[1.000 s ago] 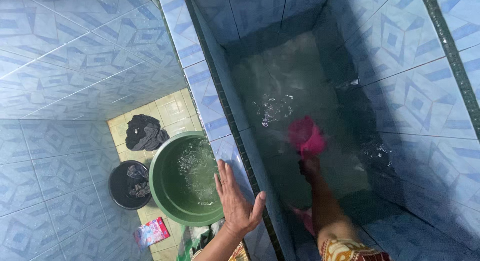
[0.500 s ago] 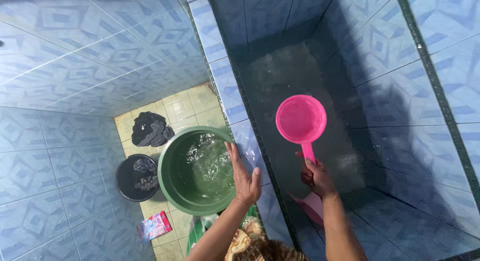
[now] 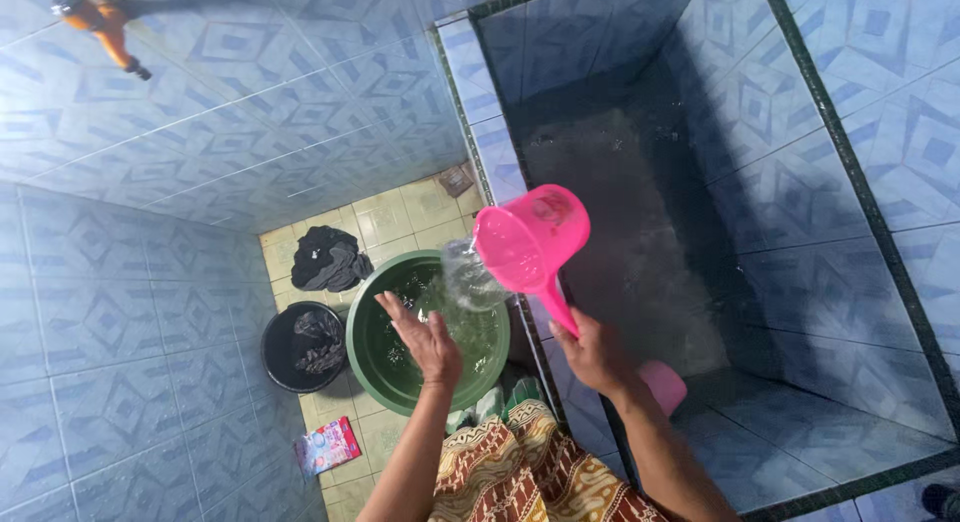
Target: The person scoops water from a tiled basin into a green plastic basin using a pink scoop. They then use scissors to open a packet of laundry detergent and pour the contents into the water, mixing it with their hands.
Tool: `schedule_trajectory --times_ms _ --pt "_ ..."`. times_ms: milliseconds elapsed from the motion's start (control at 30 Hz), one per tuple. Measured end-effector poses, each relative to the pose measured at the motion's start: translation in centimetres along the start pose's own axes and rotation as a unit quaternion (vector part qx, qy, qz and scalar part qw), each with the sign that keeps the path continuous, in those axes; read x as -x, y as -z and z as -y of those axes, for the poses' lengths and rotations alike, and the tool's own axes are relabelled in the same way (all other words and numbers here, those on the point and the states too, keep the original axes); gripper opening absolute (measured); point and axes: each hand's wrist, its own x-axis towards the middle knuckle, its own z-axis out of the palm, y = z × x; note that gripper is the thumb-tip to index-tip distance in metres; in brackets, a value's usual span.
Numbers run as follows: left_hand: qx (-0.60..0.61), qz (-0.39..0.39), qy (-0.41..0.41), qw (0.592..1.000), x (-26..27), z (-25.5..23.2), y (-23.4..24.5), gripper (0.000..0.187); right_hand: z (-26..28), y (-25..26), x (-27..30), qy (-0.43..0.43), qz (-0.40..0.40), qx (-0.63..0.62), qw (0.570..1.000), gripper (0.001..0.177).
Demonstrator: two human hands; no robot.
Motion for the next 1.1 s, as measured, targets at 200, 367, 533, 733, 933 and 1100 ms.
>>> schedule_trajectory --times_ms 200,367,533,733,933,1100 --pt "-0.026 -0.039 0.047 0.998 0.1 3.3 2.0 0.091 4.0 -2.3 -0.4 0.0 0.043 0.128 0.991 0.048" --pt "-0.048 -0.033 0.055 0.997 0.7 3.7 1.4 0.089 5.7 -2.6 -0.1 0.138 -0.004 0.206 0.969 0.052" --pt "-0.06 -0.011 0.037 0.997 0.8 2.4 0.2 0.091 5.3 -2.6 -0.7 0.171 -0.008 0.232 0.957 0.057" --pt "-0.06 0.043 -0.022 0.997 1.2 -0.8 -2.2 0.091 3.6 -1.3 -1.9 0.19 -0.086 0.175 0.962 0.058" --pt "-0.135 0.148 -0.119 0.973 2.1 -5.3 -6.8 0.093 -4.5 1.1 -4.1 0.068 -0.211 0.155 0.963 0.035" --pt "-0.167 0.238 -0.14 0.946 3.9 -7.4 -11.7 0.094 -18.9 1.1 -4.8 -0.13 -0.206 0.22 0.945 0.028"
